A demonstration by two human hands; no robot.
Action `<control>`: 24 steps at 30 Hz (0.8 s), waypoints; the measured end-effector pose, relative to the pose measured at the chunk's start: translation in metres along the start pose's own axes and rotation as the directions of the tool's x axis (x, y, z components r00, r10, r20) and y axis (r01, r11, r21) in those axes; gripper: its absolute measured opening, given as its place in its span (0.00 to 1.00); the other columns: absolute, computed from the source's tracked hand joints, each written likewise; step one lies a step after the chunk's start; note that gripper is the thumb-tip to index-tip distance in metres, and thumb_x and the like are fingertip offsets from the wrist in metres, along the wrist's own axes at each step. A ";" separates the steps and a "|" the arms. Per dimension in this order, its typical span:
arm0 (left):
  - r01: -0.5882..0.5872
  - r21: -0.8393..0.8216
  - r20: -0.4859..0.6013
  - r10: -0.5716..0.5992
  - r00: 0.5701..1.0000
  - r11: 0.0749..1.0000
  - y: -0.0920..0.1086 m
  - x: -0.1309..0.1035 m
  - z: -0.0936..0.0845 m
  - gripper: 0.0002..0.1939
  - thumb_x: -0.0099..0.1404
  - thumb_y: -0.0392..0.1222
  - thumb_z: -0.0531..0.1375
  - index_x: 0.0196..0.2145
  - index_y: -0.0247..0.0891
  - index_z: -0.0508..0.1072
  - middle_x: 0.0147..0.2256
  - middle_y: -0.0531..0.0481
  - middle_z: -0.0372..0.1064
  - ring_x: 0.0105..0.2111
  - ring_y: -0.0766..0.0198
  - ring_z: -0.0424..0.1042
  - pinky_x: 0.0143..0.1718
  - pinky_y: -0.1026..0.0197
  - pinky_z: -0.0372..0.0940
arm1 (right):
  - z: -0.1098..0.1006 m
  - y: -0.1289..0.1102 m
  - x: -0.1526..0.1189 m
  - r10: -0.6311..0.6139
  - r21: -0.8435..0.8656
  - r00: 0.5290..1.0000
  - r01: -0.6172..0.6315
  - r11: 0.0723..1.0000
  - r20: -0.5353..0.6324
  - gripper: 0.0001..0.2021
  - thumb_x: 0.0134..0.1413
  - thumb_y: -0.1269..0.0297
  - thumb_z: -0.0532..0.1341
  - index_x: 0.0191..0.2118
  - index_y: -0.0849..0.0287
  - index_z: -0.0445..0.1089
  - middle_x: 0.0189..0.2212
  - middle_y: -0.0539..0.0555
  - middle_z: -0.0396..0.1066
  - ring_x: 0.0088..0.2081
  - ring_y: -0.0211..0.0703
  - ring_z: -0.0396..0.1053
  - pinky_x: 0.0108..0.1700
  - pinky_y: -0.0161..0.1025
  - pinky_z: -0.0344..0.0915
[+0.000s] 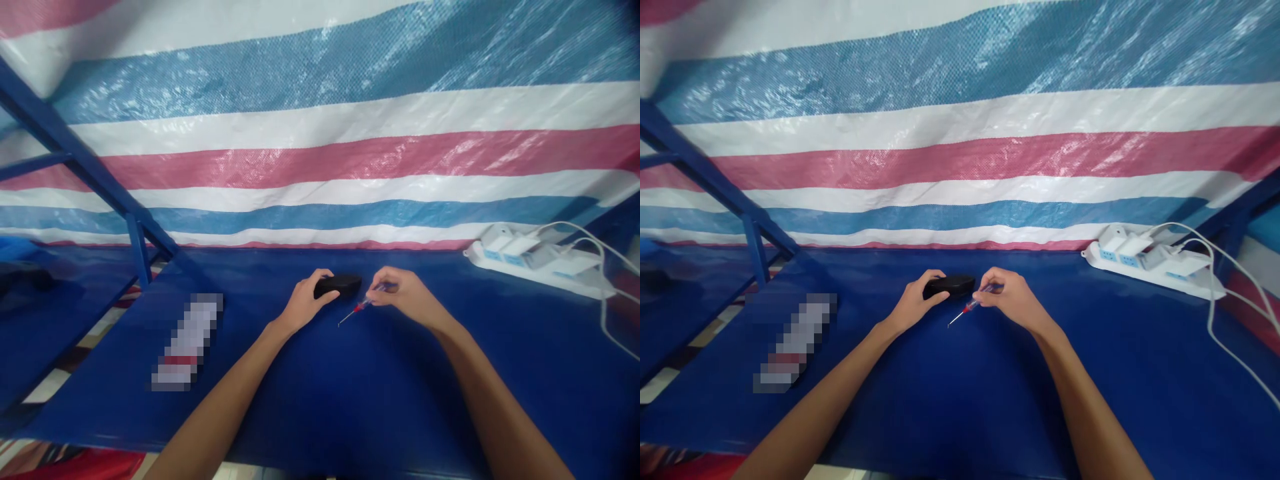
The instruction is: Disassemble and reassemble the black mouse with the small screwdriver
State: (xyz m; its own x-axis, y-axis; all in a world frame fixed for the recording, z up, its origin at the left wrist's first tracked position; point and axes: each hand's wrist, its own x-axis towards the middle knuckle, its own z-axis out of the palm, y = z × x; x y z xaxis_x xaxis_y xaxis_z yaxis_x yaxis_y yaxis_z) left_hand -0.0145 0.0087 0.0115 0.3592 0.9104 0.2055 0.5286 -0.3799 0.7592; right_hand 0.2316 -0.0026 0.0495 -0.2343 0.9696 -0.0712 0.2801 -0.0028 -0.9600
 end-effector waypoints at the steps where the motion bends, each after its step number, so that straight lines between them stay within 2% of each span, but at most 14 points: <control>1: 0.012 -0.013 -0.001 -0.012 1.000 1.000 0.000 0.000 0.000 0.16 0.67 0.50 0.59 0.51 0.46 0.65 0.45 0.53 0.72 0.46 0.57 0.72 0.51 0.55 0.64 | 0.000 0.000 -0.001 0.013 -0.046 0.998 -0.010 0.999 0.060 0.15 0.43 0.55 0.69 0.31 0.58 0.68 0.26 0.50 0.73 0.29 0.41 0.74 0.35 0.40 0.72; 3: 0.019 -0.017 -0.019 -0.019 1.000 1.000 -0.001 0.001 0.000 0.15 0.68 0.50 0.58 0.51 0.46 0.66 0.44 0.53 0.72 0.45 0.58 0.72 0.50 0.56 0.63 | 0.001 0.001 -0.002 0.017 -0.152 0.988 0.007 0.988 0.157 0.11 0.46 0.57 0.67 0.31 0.58 0.69 0.27 0.50 0.74 0.30 0.41 0.74 0.35 0.39 0.70; 6: 0.010 0.026 -0.051 -0.008 0.999 1.000 -0.003 0.004 0.005 0.14 0.70 0.50 0.56 0.51 0.45 0.66 0.46 0.52 0.71 0.46 0.59 0.71 0.50 0.56 0.62 | 0.005 0.003 -0.002 -0.014 -0.306 0.973 0.086 0.948 0.229 0.07 0.47 0.61 0.67 0.31 0.58 0.71 0.29 0.51 0.75 0.33 0.41 0.72 0.38 0.38 0.66; 11: 0.019 0.257 -0.041 -0.009 0.999 0.966 -0.003 0.008 0.012 0.16 0.73 0.53 0.49 0.50 0.46 0.69 0.44 0.51 0.70 0.46 0.56 0.67 0.49 0.51 0.59 | 0.014 0.005 -0.001 0.000 -0.426 0.956 0.130 0.895 0.292 0.05 0.46 0.65 0.67 0.30 0.57 0.71 0.29 0.49 0.74 0.31 0.39 0.70 0.35 0.36 0.63; 15: 0.016 0.372 -0.023 -0.008 1.000 0.928 -0.003 0.007 0.013 0.19 0.74 0.55 0.45 0.51 0.47 0.70 0.43 0.50 0.68 0.45 0.57 0.65 0.47 0.52 0.58 | 0.015 0.001 -0.001 -0.021 -0.491 0.964 0.153 0.858 0.264 0.06 0.45 0.64 0.68 0.27 0.57 0.69 0.27 0.48 0.73 0.28 0.39 0.69 0.31 0.36 0.61; 18: -0.006 0.429 -0.016 0.014 1.000 0.903 -0.004 0.005 0.015 0.20 0.74 0.55 0.44 0.52 0.47 0.69 0.43 0.50 0.67 0.45 0.57 0.64 0.46 0.53 0.57 | 0.014 -0.001 -0.001 -0.163 -0.525 0.978 0.207 0.825 0.130 0.08 0.50 0.61 0.65 0.27 0.56 0.68 0.25 0.48 0.70 0.27 0.38 0.67 0.31 0.36 0.61; 20: -0.026 0.459 -0.005 0.031 1.000 0.888 -0.004 0.004 0.017 0.21 0.74 0.55 0.43 0.51 0.47 0.70 0.43 0.49 0.66 0.45 0.57 0.63 0.47 0.53 0.56 | 0.014 0.001 0.001 -0.282 -0.553 0.957 0.274 0.786 0.074 0.06 0.52 0.60 0.64 0.33 0.56 0.70 0.31 0.51 0.72 0.33 0.42 0.69 0.37 0.39 0.65; 21: -0.032 0.465 0.002 0.036 0.999 0.885 -0.003 0.003 0.017 0.21 0.74 0.55 0.43 0.50 0.46 0.71 0.43 0.49 0.66 0.45 0.57 0.63 0.47 0.53 0.56 | 0.015 0.004 0.003 -0.322 -0.564 0.944 0.305 0.768 0.072 0.08 0.52 0.60 0.64 0.38 0.55 0.71 0.36 0.53 0.73 0.38 0.44 0.70 0.41 0.42 0.67; 24: -0.042 0.431 0.026 0.034 0.999 0.901 0.000 0.002 0.017 0.22 0.75 0.55 0.42 0.51 0.47 0.71 0.44 0.49 0.67 0.45 0.57 0.63 0.47 0.52 0.56 | 0.018 0.015 0.007 -0.335 -0.577 0.934 0.345 0.740 0.128 0.19 0.52 0.58 0.65 0.50 0.53 0.69 0.52 0.57 0.70 0.53 0.53 0.68 0.54 0.51 0.65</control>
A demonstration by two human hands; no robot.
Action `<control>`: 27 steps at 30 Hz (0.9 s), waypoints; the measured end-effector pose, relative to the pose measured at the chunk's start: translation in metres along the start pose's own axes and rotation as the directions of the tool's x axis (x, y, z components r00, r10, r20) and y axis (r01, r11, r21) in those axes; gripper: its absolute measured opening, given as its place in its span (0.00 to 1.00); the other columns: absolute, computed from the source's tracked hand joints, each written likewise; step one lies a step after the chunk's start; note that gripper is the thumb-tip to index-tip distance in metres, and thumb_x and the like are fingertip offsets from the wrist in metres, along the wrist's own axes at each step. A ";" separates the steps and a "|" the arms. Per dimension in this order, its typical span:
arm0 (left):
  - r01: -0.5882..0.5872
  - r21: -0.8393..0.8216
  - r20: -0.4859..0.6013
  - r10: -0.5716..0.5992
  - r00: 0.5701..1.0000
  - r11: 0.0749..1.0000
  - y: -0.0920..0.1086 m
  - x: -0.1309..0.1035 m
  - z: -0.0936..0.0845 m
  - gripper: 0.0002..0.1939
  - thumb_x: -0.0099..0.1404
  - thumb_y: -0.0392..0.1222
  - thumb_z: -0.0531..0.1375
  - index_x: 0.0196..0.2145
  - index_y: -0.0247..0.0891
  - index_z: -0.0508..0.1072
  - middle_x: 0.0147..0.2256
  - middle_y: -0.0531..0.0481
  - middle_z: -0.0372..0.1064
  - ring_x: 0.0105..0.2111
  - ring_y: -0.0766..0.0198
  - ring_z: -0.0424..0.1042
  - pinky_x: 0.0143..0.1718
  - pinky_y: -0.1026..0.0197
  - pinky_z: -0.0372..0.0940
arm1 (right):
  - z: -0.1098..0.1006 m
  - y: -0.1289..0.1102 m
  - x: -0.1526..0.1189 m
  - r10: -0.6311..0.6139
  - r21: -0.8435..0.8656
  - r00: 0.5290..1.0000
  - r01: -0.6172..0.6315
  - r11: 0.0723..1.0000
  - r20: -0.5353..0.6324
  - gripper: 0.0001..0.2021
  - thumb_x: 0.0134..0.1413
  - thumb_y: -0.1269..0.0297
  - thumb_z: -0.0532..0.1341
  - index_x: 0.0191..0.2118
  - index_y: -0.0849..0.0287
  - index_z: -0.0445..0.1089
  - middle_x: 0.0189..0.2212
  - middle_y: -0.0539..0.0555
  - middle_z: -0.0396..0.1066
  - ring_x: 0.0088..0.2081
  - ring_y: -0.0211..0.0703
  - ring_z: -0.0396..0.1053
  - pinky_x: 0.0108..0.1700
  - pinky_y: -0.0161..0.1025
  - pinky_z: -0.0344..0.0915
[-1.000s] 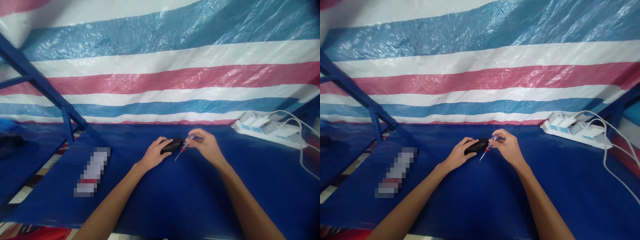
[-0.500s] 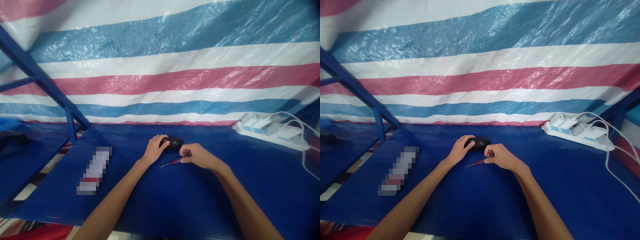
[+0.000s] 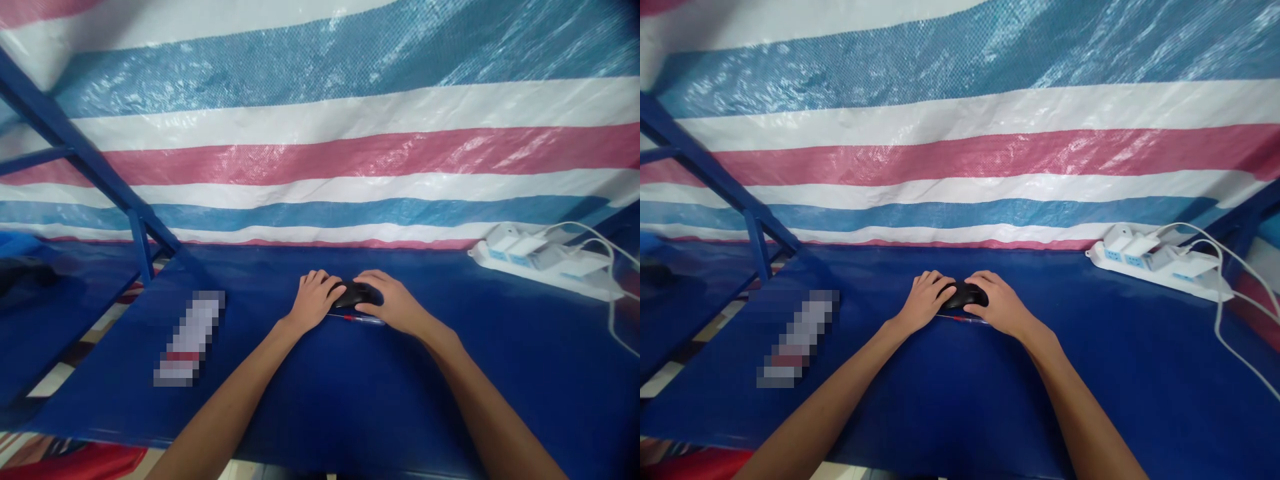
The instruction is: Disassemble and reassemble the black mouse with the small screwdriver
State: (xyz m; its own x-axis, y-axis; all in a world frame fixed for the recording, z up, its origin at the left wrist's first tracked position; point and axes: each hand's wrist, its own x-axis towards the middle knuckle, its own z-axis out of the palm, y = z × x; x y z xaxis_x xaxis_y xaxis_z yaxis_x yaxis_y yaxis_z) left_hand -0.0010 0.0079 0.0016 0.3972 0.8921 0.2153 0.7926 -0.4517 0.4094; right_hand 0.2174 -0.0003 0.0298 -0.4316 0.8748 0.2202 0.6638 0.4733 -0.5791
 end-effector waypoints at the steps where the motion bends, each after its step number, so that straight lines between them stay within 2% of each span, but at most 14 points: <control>1: -0.009 -0.030 0.013 0.009 1.000 1.000 0.000 0.000 -0.002 0.21 0.74 0.55 0.43 0.51 0.48 0.70 0.44 0.50 0.67 0.45 0.57 0.63 0.48 0.52 0.56 | 0.003 0.002 0.000 0.002 0.001 1.000 -0.002 1.000 0.014 0.21 0.52 0.58 0.65 0.53 0.54 0.68 0.54 0.58 0.69 0.55 0.54 0.67 0.56 0.52 0.64; 4: -0.054 -0.146 0.062 0.064 0.996 0.988 -0.001 -0.001 -0.007 0.20 0.71 0.58 0.51 0.55 0.50 0.67 0.49 0.51 0.67 0.48 0.56 0.64 0.51 0.51 0.57 | 0.009 0.006 0.001 0.020 0.023 0.998 -0.022 1.000 0.058 0.23 0.53 0.57 0.64 0.54 0.56 0.68 0.53 0.59 0.71 0.52 0.53 0.70 0.55 0.52 0.66; 7: -0.087 -0.215 0.093 0.109 0.990 0.973 -0.004 -0.001 -0.012 0.29 0.62 0.56 0.62 0.58 0.51 0.63 0.54 0.51 0.66 0.52 0.53 0.63 0.55 0.49 0.56 | 0.008 0.005 0.001 0.031 0.025 0.998 -0.032 0.999 0.059 0.21 0.52 0.58 0.65 0.52 0.56 0.70 0.49 0.58 0.74 0.49 0.52 0.72 0.52 0.51 0.68; 9: -0.093 -0.219 0.093 0.116 0.989 0.971 -0.005 -0.001 -0.013 0.32 0.58 0.52 0.65 0.59 0.50 0.62 0.55 0.50 0.65 0.54 0.51 0.63 0.56 0.48 0.56 | 0.006 0.003 0.001 0.028 0.024 0.998 -0.030 0.999 0.051 0.20 0.51 0.58 0.66 0.51 0.56 0.71 0.48 0.58 0.75 0.47 0.52 0.73 0.50 0.50 0.69; 16: -0.112 -0.192 0.079 0.129 0.989 0.975 -0.006 -0.001 -0.016 0.33 0.55 0.48 0.67 0.58 0.48 0.64 0.52 0.48 0.68 0.53 0.48 0.65 0.55 0.46 0.59 | 0.003 -0.002 0.000 0.027 0.087 0.999 -0.031 0.996 0.044 0.18 0.50 0.57 0.67 0.48 0.53 0.75 0.46 0.55 0.77 0.45 0.52 0.75 0.49 0.47 0.70; 21: -0.060 -0.228 0.115 0.088 0.990 0.972 -0.007 -0.002 -0.017 0.37 0.56 0.49 0.67 0.61 0.50 0.61 0.53 0.47 0.67 0.53 0.48 0.65 0.53 0.46 0.62 | 0.003 -0.001 -0.001 0.053 0.080 0.999 -0.053 0.995 0.008 0.19 0.49 0.57 0.67 0.48 0.54 0.75 0.47 0.56 0.77 0.48 0.54 0.75 0.51 0.49 0.69; 27: -0.006 -0.251 0.142 0.043 0.989 0.968 -0.008 -0.002 -0.017 0.40 0.55 0.51 0.68 0.62 0.52 0.59 0.51 0.46 0.67 0.51 0.47 0.65 0.50 0.46 0.64 | 0.002 -0.002 -0.001 0.063 0.092 0.998 -0.064 0.994 0.011 0.18 0.52 0.54 0.65 0.48 0.55 0.75 0.47 0.55 0.77 0.48 0.54 0.74 0.51 0.49 0.69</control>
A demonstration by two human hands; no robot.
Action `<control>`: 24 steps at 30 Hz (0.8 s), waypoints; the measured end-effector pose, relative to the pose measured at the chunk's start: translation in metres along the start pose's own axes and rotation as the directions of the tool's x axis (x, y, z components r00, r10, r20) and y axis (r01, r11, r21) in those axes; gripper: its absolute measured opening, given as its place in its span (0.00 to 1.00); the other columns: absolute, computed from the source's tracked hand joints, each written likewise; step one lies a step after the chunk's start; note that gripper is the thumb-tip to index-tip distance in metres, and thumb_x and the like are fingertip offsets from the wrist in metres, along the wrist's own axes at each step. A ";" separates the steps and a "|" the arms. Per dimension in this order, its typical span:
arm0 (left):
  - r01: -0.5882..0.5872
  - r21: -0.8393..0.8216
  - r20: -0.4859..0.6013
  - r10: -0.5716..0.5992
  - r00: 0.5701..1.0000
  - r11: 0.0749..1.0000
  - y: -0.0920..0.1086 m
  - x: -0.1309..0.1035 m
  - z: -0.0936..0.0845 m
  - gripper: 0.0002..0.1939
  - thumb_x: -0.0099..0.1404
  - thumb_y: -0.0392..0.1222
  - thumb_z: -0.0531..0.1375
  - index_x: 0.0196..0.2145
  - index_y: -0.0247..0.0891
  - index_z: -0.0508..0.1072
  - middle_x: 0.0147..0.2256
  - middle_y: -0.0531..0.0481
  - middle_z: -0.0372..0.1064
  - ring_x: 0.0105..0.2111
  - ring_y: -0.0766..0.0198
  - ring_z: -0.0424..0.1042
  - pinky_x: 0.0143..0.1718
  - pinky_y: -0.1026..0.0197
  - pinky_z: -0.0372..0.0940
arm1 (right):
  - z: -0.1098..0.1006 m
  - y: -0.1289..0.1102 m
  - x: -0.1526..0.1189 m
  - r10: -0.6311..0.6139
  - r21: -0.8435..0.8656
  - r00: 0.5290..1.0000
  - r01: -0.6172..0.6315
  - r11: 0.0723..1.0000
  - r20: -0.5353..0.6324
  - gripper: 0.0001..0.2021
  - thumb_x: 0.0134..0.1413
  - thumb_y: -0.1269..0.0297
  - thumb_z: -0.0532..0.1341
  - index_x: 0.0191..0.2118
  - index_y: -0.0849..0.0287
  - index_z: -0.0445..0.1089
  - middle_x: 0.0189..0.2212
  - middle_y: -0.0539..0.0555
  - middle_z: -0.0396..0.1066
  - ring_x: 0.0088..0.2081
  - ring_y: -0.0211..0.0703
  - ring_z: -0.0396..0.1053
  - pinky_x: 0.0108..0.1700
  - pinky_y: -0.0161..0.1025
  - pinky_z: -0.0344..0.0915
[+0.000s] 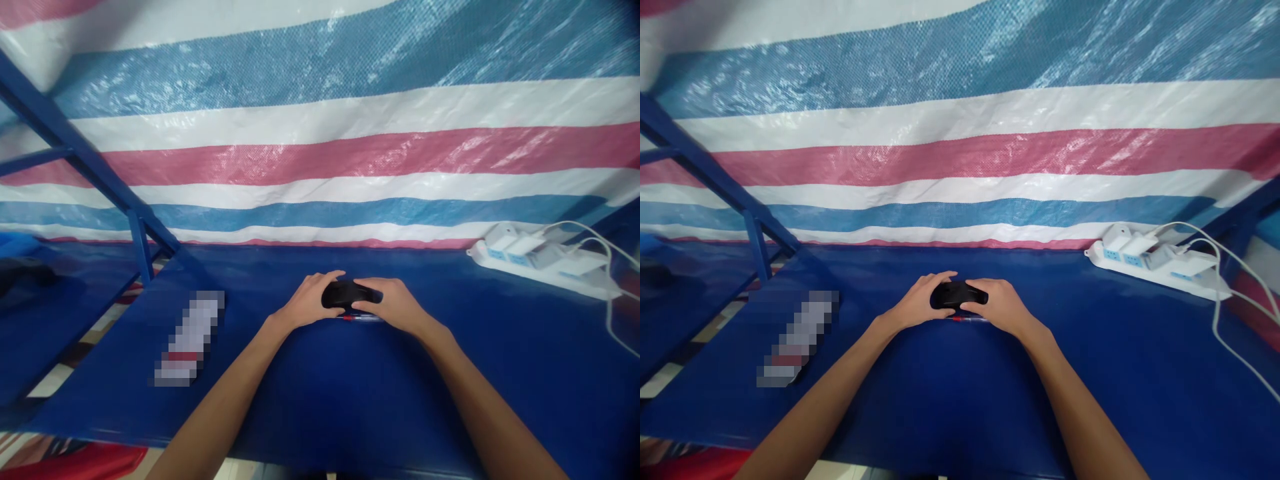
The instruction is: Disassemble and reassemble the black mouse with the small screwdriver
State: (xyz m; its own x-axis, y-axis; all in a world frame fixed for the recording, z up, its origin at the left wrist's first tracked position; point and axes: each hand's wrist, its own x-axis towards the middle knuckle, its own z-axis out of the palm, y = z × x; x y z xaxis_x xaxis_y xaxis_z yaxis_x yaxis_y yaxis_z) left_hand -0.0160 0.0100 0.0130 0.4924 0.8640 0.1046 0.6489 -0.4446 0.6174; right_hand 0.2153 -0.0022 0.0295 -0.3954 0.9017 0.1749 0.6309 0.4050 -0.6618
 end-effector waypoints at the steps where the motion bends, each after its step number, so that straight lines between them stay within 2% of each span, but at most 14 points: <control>1: 0.009 -0.007 0.004 -0.008 1.000 1.000 0.000 0.000 0.000 0.41 0.55 0.52 0.68 0.63 0.53 0.58 0.51 0.46 0.67 0.51 0.47 0.65 0.50 0.46 0.64 | 0.000 0.001 0.000 -0.004 -0.015 1.000 0.004 1.000 -0.005 0.20 0.52 0.53 0.64 0.49 0.55 0.74 0.48 0.56 0.76 0.49 0.54 0.74 0.52 0.49 0.69; 4: 0.013 -0.041 -0.009 -0.013 1.000 0.999 -0.002 0.000 0.001 0.39 0.58 0.58 0.65 0.63 0.54 0.58 0.54 0.47 0.66 0.53 0.47 0.65 0.53 0.44 0.62 | 0.002 0.003 0.001 -0.020 -0.045 0.999 0.019 0.999 -0.034 0.22 0.56 0.51 0.61 0.53 0.57 0.72 0.52 0.58 0.74 0.52 0.55 0.72 0.55 0.52 0.67; 7: -0.011 -0.104 -0.070 0.004 0.998 0.995 -0.006 0.002 0.003 0.32 0.63 0.58 0.61 0.62 0.52 0.60 0.57 0.48 0.66 0.55 0.50 0.65 0.57 0.45 0.60 | 0.004 0.007 0.003 0.001 -0.041 0.996 -0.005 0.999 -0.091 0.23 0.61 0.50 0.56 0.55 0.57 0.70 0.54 0.59 0.72 0.55 0.54 0.70 0.58 0.54 0.65; 10: -0.019 -0.168 -0.153 -0.007 0.988 0.986 -0.011 0.006 0.005 0.26 0.65 0.52 0.61 0.58 0.47 0.64 0.52 0.48 0.71 0.52 0.55 0.70 0.56 0.50 0.62 | 0.005 0.011 0.005 0.051 -0.027 0.991 -0.055 0.998 -0.124 0.24 0.63 0.49 0.53 0.56 0.57 0.69 0.55 0.60 0.71 0.55 0.54 0.69 0.58 0.54 0.64; 14: 0.010 -0.196 -0.256 -0.061 0.965 0.981 -0.014 0.009 0.006 0.16 0.67 0.48 0.58 0.52 0.45 0.70 0.43 0.51 0.76 0.46 0.59 0.74 0.53 0.54 0.66 | 0.008 0.016 0.006 0.103 0.026 0.984 -0.101 0.995 -0.145 0.25 0.62 0.49 0.52 0.59 0.56 0.65 0.57 0.60 0.68 0.54 0.54 0.70 0.52 0.52 0.71; 16: 0.037 -0.203 -0.294 -0.097 0.951 0.979 -0.015 0.009 0.006 0.15 0.68 0.48 0.58 0.51 0.45 0.71 0.42 0.51 0.76 0.45 0.59 0.75 0.52 0.54 0.67 | 0.009 0.018 0.005 0.109 0.055 0.981 -0.101 0.993 -0.160 0.25 0.62 0.50 0.53 0.61 0.54 0.63 0.58 0.60 0.66 0.52 0.53 0.71 0.49 0.51 0.73; 19: 0.053 -0.240 -0.298 -0.126 0.946 0.969 -0.016 0.010 0.006 0.17 0.68 0.47 0.57 0.54 0.45 0.69 0.41 0.51 0.76 0.45 0.59 0.75 0.53 0.53 0.67 | 0.011 0.020 0.005 0.069 0.069 0.985 -0.059 0.996 -0.158 0.24 0.62 0.54 0.53 0.62 0.53 0.61 0.59 0.60 0.64 0.53 0.52 0.70 0.51 0.51 0.73; 24: 0.039 -0.268 -0.292 -0.119 0.949 0.963 -0.020 0.011 0.009 0.20 0.69 0.41 0.56 0.57 0.45 0.65 0.42 0.52 0.76 0.45 0.61 0.75 0.55 0.55 0.65 | 0.014 0.024 0.005 0.036 -0.080 0.990 -0.047 0.996 -0.139 0.22 0.63 0.58 0.52 0.61 0.53 0.63 0.62 0.60 0.59 0.61 0.55 0.62 0.62 0.57 0.61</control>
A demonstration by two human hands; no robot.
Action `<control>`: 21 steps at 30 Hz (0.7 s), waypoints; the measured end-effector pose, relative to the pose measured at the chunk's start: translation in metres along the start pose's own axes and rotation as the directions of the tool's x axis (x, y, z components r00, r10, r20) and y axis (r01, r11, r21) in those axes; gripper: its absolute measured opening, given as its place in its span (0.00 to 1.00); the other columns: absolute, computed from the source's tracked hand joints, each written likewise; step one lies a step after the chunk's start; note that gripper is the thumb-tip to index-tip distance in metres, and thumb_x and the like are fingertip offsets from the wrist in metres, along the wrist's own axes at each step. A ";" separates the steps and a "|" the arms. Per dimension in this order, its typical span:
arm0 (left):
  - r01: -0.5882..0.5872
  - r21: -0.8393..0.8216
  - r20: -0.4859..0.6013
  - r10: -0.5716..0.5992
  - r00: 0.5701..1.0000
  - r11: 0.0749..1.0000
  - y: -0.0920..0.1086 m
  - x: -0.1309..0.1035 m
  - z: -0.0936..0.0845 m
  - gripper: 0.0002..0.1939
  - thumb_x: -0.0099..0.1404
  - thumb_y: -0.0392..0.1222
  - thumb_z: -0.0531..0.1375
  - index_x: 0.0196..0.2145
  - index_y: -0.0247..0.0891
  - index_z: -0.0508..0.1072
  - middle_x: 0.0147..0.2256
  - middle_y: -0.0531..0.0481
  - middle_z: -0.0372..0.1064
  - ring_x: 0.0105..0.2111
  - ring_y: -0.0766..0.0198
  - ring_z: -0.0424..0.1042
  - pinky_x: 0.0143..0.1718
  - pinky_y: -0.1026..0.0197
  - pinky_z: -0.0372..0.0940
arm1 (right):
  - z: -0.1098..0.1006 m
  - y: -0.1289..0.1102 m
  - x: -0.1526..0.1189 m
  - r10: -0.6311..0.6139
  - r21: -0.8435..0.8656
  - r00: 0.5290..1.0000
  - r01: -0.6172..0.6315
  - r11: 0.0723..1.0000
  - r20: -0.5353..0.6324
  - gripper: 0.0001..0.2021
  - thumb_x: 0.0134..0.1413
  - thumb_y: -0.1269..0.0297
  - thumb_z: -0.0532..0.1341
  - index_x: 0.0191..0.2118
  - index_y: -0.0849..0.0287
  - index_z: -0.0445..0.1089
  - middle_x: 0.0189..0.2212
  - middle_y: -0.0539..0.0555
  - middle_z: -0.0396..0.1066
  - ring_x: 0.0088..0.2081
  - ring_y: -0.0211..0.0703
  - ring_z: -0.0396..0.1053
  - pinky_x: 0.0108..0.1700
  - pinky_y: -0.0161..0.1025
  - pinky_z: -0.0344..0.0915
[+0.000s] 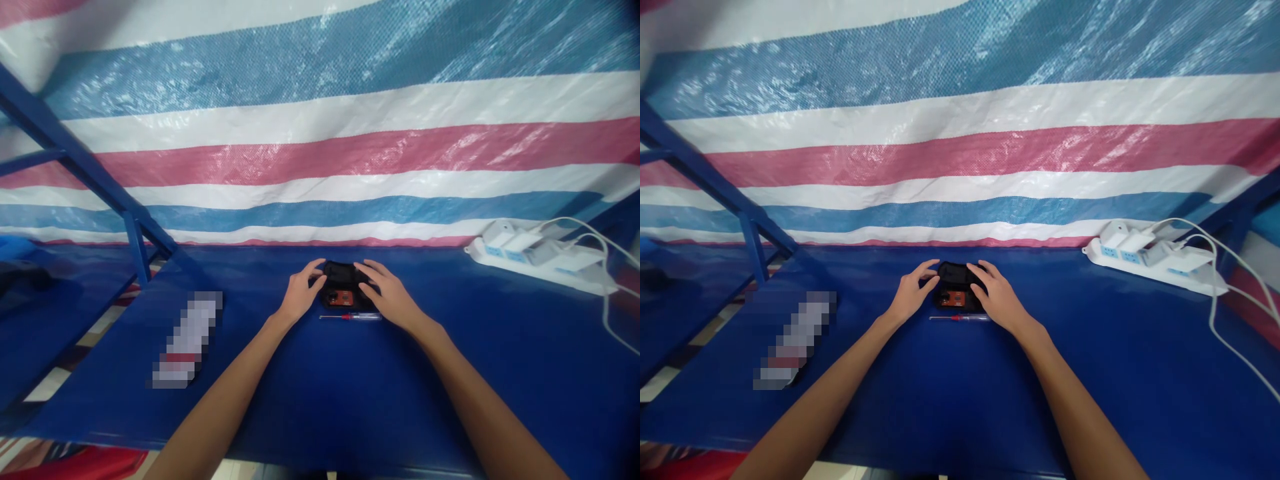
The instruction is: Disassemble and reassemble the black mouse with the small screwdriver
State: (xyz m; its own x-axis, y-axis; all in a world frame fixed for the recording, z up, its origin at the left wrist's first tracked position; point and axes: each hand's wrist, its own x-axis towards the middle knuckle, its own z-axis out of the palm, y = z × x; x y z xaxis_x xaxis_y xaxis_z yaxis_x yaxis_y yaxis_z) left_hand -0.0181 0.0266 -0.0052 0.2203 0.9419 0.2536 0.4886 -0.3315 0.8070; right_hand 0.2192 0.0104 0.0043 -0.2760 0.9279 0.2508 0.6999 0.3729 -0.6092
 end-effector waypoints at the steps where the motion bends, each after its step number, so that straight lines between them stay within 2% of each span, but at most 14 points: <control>1: -0.003 0.010 0.002 0.003 1.000 1.000 0.000 0.000 0.001 0.20 0.69 0.40 0.56 0.57 0.45 0.65 0.42 0.52 0.76 0.45 0.62 0.75 0.54 0.55 0.65 | 0.001 0.001 0.000 -0.006 -0.031 1.000 0.006 1.000 -0.001 0.21 0.63 0.59 0.52 0.60 0.54 0.65 0.63 0.60 0.58 0.62 0.55 0.61 0.63 0.57 0.59; 4: -0.034 0.099 -0.006 0.035 0.999 0.995 0.002 -0.002 0.001 0.19 0.68 0.40 0.56 0.56 0.45 0.65 0.41 0.51 0.75 0.43 0.61 0.74 0.51 0.55 0.66 | 0.004 0.003 0.000 -0.030 -0.065 1.000 0.029 0.997 -0.004 0.20 0.63 0.59 0.52 0.57 0.54 0.68 0.63 0.61 0.59 0.62 0.55 0.60 0.64 0.57 0.58; 7: -0.110 0.284 -0.046 0.128 0.991 0.953 0.009 -0.005 -0.002 0.13 0.68 0.42 0.56 0.50 0.43 0.70 0.42 0.49 0.72 0.45 0.58 0.71 0.50 0.53 0.63 | 0.004 0.001 -0.001 -0.028 -0.067 1.000 0.028 0.997 0.001 0.20 0.63 0.58 0.52 0.58 0.54 0.67 0.63 0.61 0.59 0.62 0.55 0.60 0.63 0.57 0.58; 10: -0.227 0.420 0.025 0.239 0.971 0.878 0.018 -0.007 -0.007 0.10 0.68 0.46 0.56 0.44 0.41 0.72 0.43 0.46 0.70 0.46 0.55 0.68 0.48 0.52 0.61 | -0.003 -0.005 -0.001 -0.018 -0.067 1.000 0.018 0.998 0.002 0.21 0.62 0.56 0.53 0.59 0.54 0.66 0.64 0.61 0.57 0.63 0.57 0.59 0.63 0.57 0.59; 13: -0.341 0.452 0.164 0.299 0.940 0.825 0.022 -0.009 -0.010 0.11 0.67 0.49 0.57 0.40 0.42 0.74 0.46 0.45 0.68 0.46 0.54 0.66 0.47 0.52 0.59 | -0.016 -0.015 0.002 -0.016 -0.045 0.999 0.014 0.999 -0.048 0.21 0.62 0.55 0.53 0.58 0.52 0.66 0.64 0.59 0.58 0.63 0.56 0.59 0.63 0.57 0.58; 15: -0.377 0.451 0.221 0.308 0.925 0.809 0.022 -0.009 -0.010 0.11 0.65 0.50 0.59 0.39 0.41 0.75 0.46 0.45 0.68 0.48 0.52 0.65 0.46 0.51 0.59 | -0.025 -0.023 0.005 0.000 -0.046 0.996 -0.004 0.999 -0.088 0.20 0.63 0.55 0.53 0.57 0.53 0.67 0.62 0.58 0.61 0.63 0.54 0.60 0.64 0.56 0.57; 18: -0.374 0.456 0.236 0.295 0.926 0.808 0.021 -0.009 -0.010 0.11 0.63 0.49 0.61 0.39 0.41 0.76 0.48 0.45 0.67 0.50 0.51 0.64 0.47 0.50 0.59 | -0.032 -0.030 0.009 -0.067 -0.051 0.994 0.062 0.997 -0.089 0.19 0.63 0.56 0.53 0.56 0.52 0.68 0.60 0.57 0.64 0.61 0.53 0.62 0.63 0.55 0.58; 21: -0.376 0.451 0.247 0.292 0.924 0.810 0.020 -0.009 -0.009 0.10 0.63 0.47 0.62 0.39 0.42 0.76 0.50 0.45 0.66 0.51 0.50 0.63 0.48 0.49 0.59 | -0.030 -0.029 0.005 -0.127 -0.031 0.986 0.124 0.992 -0.108 0.17 0.64 0.57 0.52 0.54 0.51 0.69 0.58 0.55 0.65 0.60 0.51 0.63 0.62 0.53 0.60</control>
State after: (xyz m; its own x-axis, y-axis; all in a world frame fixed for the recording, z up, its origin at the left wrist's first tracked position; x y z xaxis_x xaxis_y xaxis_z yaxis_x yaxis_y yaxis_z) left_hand -0.0180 0.0115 0.0138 0.5544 0.7605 0.3382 0.6934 -0.6468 0.3177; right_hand 0.2170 0.0042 0.0460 -0.2895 0.8668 0.4060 0.6805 0.4847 -0.5496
